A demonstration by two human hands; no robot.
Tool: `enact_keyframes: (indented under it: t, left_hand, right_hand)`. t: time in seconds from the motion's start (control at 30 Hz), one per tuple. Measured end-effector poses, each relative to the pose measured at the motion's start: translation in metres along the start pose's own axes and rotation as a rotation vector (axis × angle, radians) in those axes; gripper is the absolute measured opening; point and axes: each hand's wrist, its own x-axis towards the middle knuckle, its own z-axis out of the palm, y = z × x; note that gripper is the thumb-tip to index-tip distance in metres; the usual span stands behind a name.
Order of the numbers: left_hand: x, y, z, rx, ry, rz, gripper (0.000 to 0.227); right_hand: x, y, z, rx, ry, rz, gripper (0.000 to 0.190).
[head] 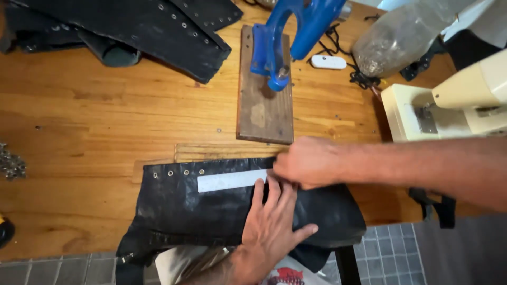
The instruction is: Measuring and marking a leather piece with a ruler and pen on a workbench
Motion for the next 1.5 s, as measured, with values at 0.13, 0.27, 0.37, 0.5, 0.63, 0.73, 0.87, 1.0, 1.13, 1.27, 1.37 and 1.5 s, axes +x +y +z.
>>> enact_keyframes:
  t: [0.13, 0.27, 0.37, 0.5, 0.63, 0.73, 0.87, 1.0, 1.13, 1.27, 1.37, 1.5]
  left_hand:
    - [-0.003, -0.002, -0.006, 0.029, 0.034, 0.004, 0.111]
    - [-0.003, -0.002, -0.011, -0.007, 0.058, -0.003, 0.111]
    - [0.000, -0.004, -0.015, 0.046, 0.020, 0.005, 0.110]
    - [-0.005, -0.003, -0.015, -0.029, 0.042, 0.010, 0.105]
    - [-0.007, -0.001, -0.017, -0.076, 0.149, 0.039, 0.087]
    - [-0.008, -0.002, -0.022, -0.172, 0.243, 0.053, 0.064]
    - [-0.008, -0.005, -0.020, -0.400, 0.377, -0.094, 0.031]
    - [-0.006, -0.010, -0.030, -0.122, 0.235, -0.174, 0.045]
    - [0.000, -0.010, -0.031, -0.121, 0.178, -0.105, 0.031]
    - [-0.010, -0.049, -0.022, -0.380, 0.046, 0.035, 0.044]
    - [0.014, -0.088, -0.068, -0.001, -0.192, -0.322, 0.016]
    - [0.014, -0.227, -0.047, 0.100, 0.084, -0.282, 0.017]
  right_hand:
    - [0.018, 0.002, -0.037, 1.105, -0.307, 1.394, 0.008]
    - [0.000, 0.006, -0.056, 1.086, -0.327, 1.335, 0.013]
    - [-0.023, 0.013, -0.088, 1.052, -0.057, 1.535, 0.014]
    - [-0.082, 0.023, 0.043, 0.686, 0.310, 1.518, 0.021]
    - [-0.111, 0.020, 0.122, 0.257, 0.515, 1.409, 0.033]
    - [-0.114, 0.011, 0.128, 0.115, 0.575, 1.334, 0.038]
    - [-0.102, -0.011, 0.104, 0.140, 0.685, 1.326, 0.048]
    - [-0.081, -0.043, 0.072, 0.274, 0.936, 1.122, 0.023]
    - [-0.070, -0.066, 0.054, 0.357, 0.933, 0.912, 0.018]
    - [-0.069, -0.083, 0.045, 0.169, 1.023, 0.967, 0.040]
    - [-0.086, -0.089, 0.076, -0.059, 1.249, 1.044, 0.038]
    - [-0.083, -0.092, 0.079, -0.010, 1.322, 1.092, 0.030]
